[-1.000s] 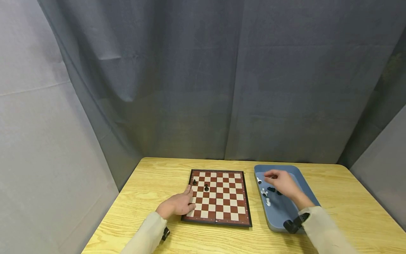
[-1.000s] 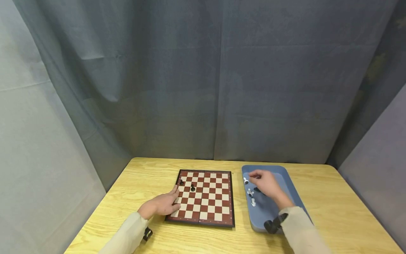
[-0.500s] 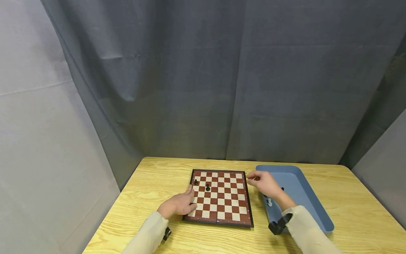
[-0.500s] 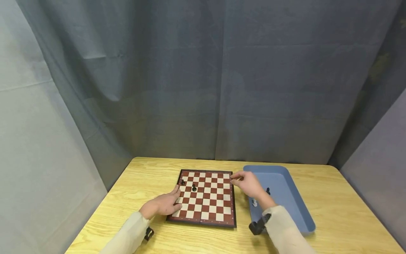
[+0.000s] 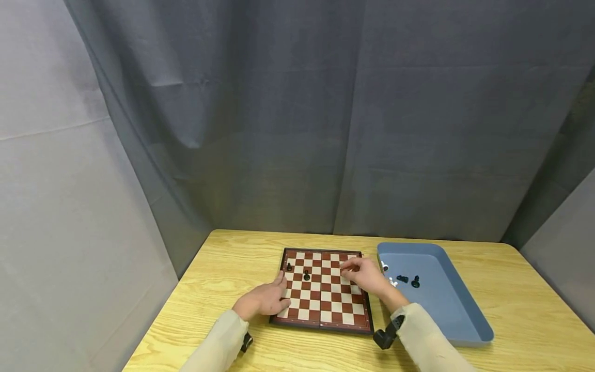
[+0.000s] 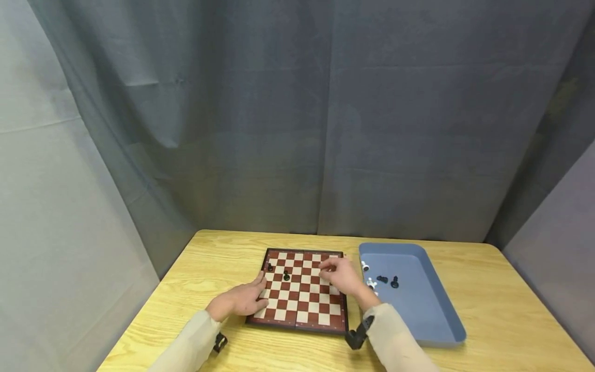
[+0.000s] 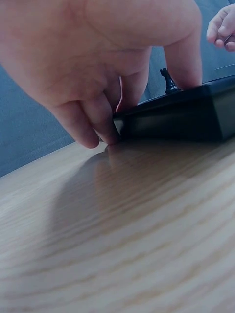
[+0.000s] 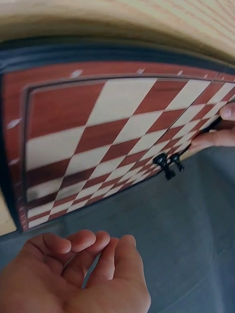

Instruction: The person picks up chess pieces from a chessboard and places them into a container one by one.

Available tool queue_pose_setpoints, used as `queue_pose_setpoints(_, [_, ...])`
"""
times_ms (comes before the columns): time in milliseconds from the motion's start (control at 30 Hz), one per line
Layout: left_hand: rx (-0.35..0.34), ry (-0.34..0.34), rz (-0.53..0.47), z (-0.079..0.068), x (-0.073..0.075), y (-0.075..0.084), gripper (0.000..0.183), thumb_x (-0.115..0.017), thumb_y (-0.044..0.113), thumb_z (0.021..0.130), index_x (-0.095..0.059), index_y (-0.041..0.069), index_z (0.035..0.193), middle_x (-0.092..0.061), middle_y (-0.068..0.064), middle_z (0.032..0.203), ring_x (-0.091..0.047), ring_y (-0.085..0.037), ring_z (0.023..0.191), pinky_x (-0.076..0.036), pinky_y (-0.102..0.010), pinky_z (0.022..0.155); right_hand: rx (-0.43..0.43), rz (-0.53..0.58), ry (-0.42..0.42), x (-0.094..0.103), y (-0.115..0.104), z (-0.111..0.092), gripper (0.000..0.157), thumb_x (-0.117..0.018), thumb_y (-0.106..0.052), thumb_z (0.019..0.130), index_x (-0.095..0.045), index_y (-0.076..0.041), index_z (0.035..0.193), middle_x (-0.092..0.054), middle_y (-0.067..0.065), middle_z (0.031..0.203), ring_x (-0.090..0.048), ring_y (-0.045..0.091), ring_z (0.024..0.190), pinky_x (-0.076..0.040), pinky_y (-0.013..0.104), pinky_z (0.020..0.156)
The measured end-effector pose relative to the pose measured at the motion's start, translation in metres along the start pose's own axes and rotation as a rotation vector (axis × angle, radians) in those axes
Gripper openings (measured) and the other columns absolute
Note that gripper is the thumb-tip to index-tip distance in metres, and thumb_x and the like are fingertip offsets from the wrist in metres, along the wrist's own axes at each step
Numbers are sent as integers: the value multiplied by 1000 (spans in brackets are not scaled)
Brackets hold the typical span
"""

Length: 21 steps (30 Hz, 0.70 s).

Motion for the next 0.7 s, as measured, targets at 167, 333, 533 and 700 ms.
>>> queue_pose_setpoints(167, [-1, 0, -2, -1, 0, 0, 70, -45, 41, 98, -24, -3, 148, -11, -20, 155, -52, -30, 118, -48, -32, 81, 3, 12, -17, -18, -4, 2, 20, -66, -11, 89, -69, -3, 107, -65, 1, 88, -61, 19, 72, -47, 31, 60])
queue_pose_setpoints(333, [0, -1, -3, -2, -1, 0, 70, -44, 42, 99, -24, -3, 148, -10, -20, 155, -52, -30, 119, -48, -33, 83, 30, 41, -37, -34, -10, 6, 20, -67, -11, 87, -69, -2, 105, -64, 2, 88, -59, 16, 74, -49, 32, 63])
queue_pose_setpoints(533, [-2, 0, 1, -4, 0, 0, 70, -45, 42, 98, -24, -3, 148, -11, -20, 155, -53, -29, 117, -48, -31, 78, 44, 50, -63, -49, -11, 12, 22, -70, -14, 86, -69, -4, 105, -63, 0, 90, -58, 15, 79, -48, 32, 66])
queue_pose_setpoints(700, [2, 0, -8, -7, 0, 1, 71, -46, 42, 98, -24, -4, 148, -11, -20, 155, -59, -28, 106, -47, -29, 69, 65, 43, -74, -59, -12, 15, 25, -70, -11, 85, -68, 0, 107, -64, 1, 89, -59, 15, 79, -49, 32, 65])
Point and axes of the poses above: each hand's wrist, its own z-axis towards the middle knuckle, its own x-axis out of the back of the hand, y = z × x, the point moved 6 cm from there along z, towards the middle knuckle
